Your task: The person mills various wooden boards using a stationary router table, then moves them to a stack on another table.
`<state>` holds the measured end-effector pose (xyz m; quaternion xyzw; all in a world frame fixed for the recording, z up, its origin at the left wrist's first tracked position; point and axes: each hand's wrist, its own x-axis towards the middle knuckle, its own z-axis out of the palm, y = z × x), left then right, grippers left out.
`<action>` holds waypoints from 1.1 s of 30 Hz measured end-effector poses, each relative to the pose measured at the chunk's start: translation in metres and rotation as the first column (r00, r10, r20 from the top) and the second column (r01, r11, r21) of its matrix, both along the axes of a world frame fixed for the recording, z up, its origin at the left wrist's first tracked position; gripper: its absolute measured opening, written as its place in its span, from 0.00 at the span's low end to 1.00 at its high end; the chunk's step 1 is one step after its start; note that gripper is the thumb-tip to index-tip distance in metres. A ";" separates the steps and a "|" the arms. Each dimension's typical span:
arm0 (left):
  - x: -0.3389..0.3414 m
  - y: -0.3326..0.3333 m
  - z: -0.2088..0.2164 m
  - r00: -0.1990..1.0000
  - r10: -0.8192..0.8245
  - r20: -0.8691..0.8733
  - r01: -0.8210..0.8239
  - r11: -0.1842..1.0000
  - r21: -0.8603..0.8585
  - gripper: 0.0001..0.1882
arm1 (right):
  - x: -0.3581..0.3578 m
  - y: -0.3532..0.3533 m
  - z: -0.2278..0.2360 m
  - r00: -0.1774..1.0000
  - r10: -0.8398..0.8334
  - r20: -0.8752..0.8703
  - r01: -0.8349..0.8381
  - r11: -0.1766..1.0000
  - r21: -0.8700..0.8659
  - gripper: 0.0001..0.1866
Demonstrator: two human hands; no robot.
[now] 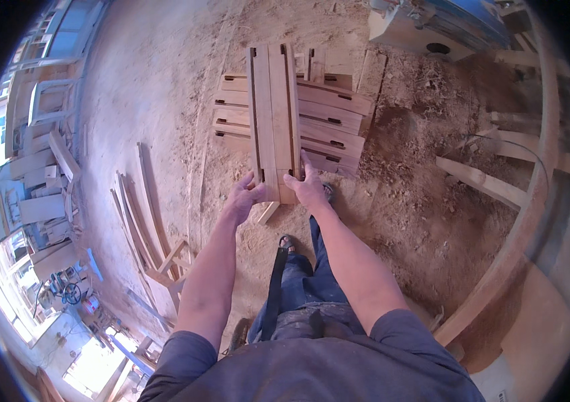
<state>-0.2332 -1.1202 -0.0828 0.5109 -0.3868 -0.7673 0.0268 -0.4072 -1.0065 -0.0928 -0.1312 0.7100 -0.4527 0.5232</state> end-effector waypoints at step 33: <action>0.465 0.126 -0.083 0.292 -0.677 0.676 0.933 0.356 -0.047 0.34 | 0.566 0.588 -0.028 0.992 -0.088 -0.090 0.125 0.624 0.772 0.21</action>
